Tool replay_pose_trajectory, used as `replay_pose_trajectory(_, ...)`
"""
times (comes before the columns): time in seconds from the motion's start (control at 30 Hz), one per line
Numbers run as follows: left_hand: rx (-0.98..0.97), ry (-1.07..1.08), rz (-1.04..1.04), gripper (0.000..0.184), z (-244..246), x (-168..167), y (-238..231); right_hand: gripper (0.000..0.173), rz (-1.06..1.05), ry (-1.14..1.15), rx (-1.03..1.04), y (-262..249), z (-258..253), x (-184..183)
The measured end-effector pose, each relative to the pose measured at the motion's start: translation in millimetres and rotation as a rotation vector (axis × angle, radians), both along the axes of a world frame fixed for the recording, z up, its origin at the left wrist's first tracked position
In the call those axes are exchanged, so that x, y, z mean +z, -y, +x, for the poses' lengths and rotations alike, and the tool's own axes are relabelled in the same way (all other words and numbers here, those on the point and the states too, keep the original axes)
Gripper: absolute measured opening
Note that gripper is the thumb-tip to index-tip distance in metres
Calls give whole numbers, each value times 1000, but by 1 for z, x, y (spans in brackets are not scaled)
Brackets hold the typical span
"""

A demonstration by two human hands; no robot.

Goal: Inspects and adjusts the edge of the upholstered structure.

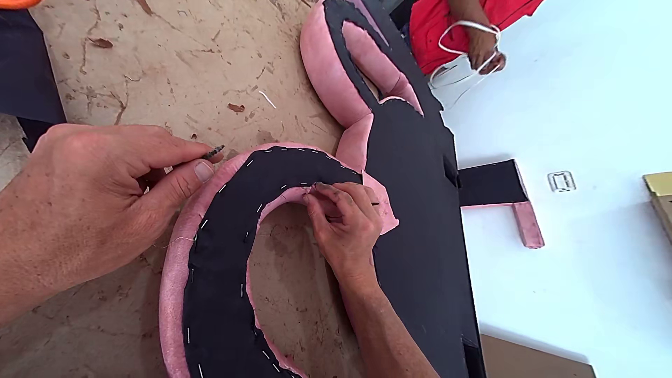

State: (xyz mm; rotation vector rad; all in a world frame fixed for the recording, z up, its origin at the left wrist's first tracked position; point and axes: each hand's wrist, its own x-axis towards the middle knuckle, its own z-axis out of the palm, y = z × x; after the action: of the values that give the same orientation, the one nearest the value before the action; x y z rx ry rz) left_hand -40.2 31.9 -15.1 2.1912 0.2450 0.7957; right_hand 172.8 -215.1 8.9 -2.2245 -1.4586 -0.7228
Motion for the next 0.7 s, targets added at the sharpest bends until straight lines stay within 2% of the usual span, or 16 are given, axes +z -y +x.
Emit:
replay_pose_trajectory(0.37, -4, 22, -19, 33, 1, -2, 1, 10, -19, 13, 20, -5, -1, 5)
replay_pose_trajectory(0.47, 2, 23, -27, 33, 2, -4, 1, 11, -2, -66, 17, -1, -4, 5)
replay_pose_trajectory(0.6, -2, 18, -46, 34, 1, -7, -1, 17, 66, -170, -43, 10, -19, 2)
replay_pose_trajectory(0.7, -1, 8, -79, 35, 1, -8, -1, 33, 64, -316, -85, 17, -36, 5)
